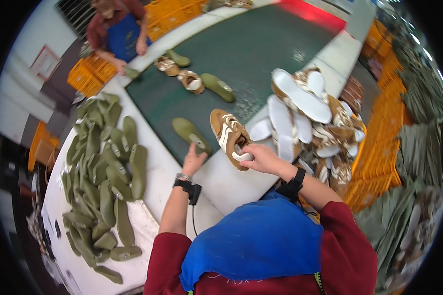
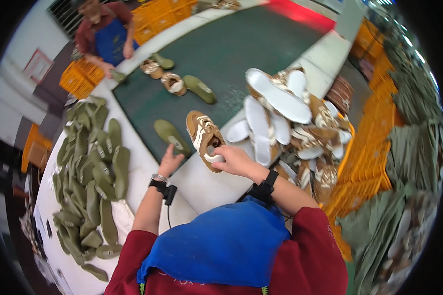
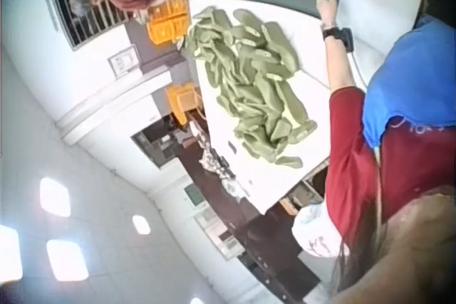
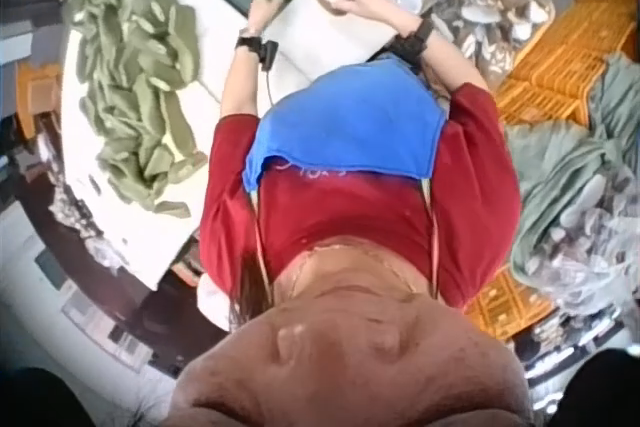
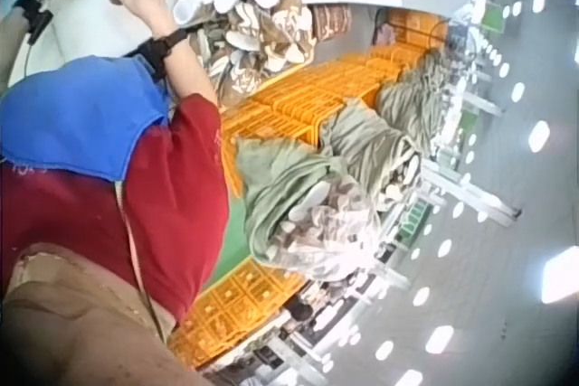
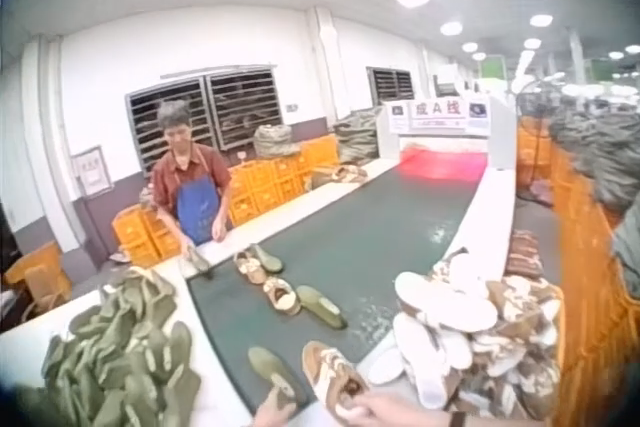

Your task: The recorder is organizing shoes and shoe lasts at a workstation in a shoe factory, moving finished shoes into crates and managing the supply of green shoe lasts on the table and conveyor belt.

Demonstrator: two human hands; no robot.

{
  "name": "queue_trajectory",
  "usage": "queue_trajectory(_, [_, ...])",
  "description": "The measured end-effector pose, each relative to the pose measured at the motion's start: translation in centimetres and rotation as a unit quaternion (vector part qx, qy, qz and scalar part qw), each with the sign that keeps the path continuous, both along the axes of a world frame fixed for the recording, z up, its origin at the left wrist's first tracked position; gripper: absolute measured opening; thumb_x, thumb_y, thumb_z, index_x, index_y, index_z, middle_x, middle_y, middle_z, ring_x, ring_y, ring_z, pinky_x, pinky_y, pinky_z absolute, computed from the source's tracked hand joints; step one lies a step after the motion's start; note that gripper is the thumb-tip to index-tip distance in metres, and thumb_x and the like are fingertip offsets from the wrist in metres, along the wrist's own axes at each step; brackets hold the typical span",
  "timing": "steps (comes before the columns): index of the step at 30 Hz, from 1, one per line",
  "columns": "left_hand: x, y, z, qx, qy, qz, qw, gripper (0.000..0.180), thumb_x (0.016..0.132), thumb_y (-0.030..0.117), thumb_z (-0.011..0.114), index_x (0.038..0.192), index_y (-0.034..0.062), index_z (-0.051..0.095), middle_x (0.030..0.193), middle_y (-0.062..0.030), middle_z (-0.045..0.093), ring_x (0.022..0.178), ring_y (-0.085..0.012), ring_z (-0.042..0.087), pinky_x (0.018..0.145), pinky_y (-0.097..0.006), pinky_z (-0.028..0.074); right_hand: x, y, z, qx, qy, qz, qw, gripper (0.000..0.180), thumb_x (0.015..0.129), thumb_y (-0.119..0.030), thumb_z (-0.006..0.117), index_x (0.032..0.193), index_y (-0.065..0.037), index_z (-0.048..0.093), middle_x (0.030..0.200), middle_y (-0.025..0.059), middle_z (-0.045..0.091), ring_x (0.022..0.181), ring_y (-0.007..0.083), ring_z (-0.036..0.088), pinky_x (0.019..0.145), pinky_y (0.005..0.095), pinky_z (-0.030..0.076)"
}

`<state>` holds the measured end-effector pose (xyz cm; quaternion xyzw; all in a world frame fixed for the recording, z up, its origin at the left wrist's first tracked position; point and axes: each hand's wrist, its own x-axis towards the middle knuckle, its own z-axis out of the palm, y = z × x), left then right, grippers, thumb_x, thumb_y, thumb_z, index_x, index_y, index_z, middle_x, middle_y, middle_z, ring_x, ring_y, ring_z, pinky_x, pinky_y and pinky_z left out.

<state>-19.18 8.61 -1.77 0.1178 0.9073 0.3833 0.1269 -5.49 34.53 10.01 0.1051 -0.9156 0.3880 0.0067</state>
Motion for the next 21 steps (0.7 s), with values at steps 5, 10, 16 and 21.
queue_trajectory(5, [6.1, -3.2, 0.7, 0.018, -0.057, -0.015, 0.998, 0.048, 0.079, 0.026, 0.06, 0.12, 0.0026, 0.05, 0.094, -0.0169, 0.064, 0.085, -0.0248, 0.063, 0.076, -0.033, 0.049, -10.7, -7.1, 2.7, 0.046, 0.09, 0.067, 0.993, 0.039, 0.071, -0.02, 0.068, 0.105, -0.006, 0.056, 0.093, 0.0176, 0.059, 0.089, 0.0346, 0.057, 0.08, 0.0411, 0.046])
queue_trajectory(10, [11.3, -5.7, 2.0, 0.033, -0.08, 0.027, 0.996, 0.045, 0.079, 0.023, 0.059, 0.118, 0.0022, 0.051, 0.091, -0.0169, 0.064, 0.082, -0.0273, 0.063, 0.076, -0.034, 0.05, -17.8, -12.2, 3.0, -0.147, 0.146, 0.034, 0.978, 0.042, 0.073, -0.018, 0.065, 0.112, -0.006, 0.054, 0.1, 0.0212, 0.058, 0.094, 0.0366, 0.056, 0.081, 0.04, 0.046])
queue_trajectory(16, [12.7, -6.3, 2.1, 0.02, -0.083, 0.001, 0.996, 0.042, 0.08, 0.021, 0.057, 0.117, 0.0025, 0.052, 0.092, -0.0163, 0.065, 0.084, -0.0273, 0.063, 0.078, -0.035, 0.049, -9.2, -6.2, 4.1, 0.036, 0.004, 0.162, 0.986, 0.034, 0.075, -0.019, 0.063, 0.106, -0.008, 0.059, 0.095, 0.0124, 0.062, 0.086, 0.0312, 0.06, 0.073, 0.039, 0.048])
queue_trajectory(21, [12.2, -2.5, 3.8, 0.003, -0.054, -0.066, 0.996, 0.04, 0.081, 0.022, 0.058, 0.116, 0.0039, 0.052, 0.092, -0.0168, 0.064, 0.084, -0.0289, 0.063, 0.077, -0.036, 0.049, -0.6, 3.2, 4.7, 0.094, 0.233, -0.202, 0.947, 0.023, 0.073, -0.014, 0.064, 0.095, -0.009, 0.061, 0.089, 0.0082, 0.06, 0.082, 0.0304, 0.056, 0.073, 0.0378, 0.046])
